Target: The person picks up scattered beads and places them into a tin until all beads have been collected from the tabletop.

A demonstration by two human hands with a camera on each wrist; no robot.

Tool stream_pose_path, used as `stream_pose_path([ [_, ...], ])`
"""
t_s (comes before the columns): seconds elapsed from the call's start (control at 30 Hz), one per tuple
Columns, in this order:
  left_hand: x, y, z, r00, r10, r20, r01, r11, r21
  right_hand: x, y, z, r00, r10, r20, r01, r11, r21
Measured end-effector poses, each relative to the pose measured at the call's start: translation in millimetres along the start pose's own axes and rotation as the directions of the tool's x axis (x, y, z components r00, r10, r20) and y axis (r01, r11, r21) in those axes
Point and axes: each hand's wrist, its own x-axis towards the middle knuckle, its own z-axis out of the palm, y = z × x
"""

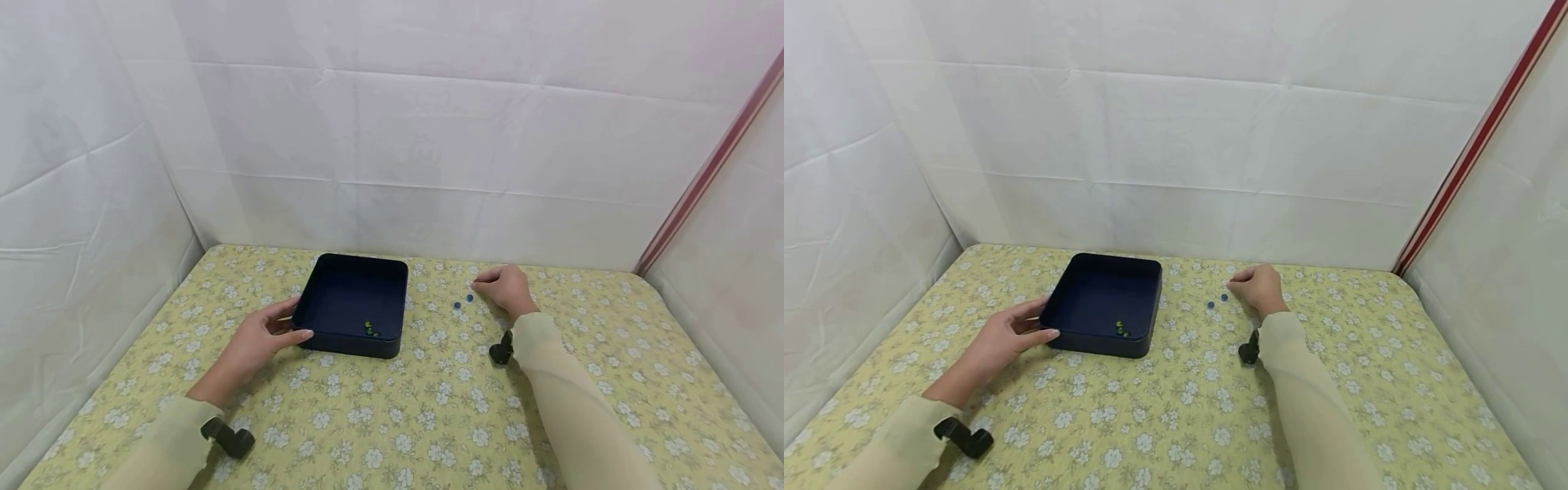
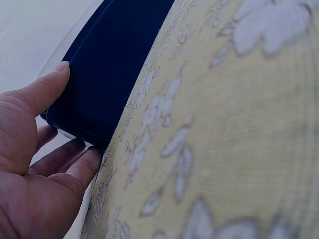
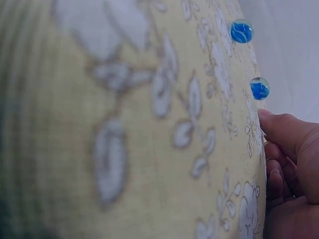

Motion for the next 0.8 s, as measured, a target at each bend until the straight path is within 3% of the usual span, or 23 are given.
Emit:
stream_pose_path([
  [0.8, 0.9, -1.0, -0.7, 1.0, 0.003, 0.008, -0.003, 1.0, -0.028, -1.1, 3.8, -2.4, 0.999, -0.049, -0.003, 0.049, 0.999, -0.018],
])
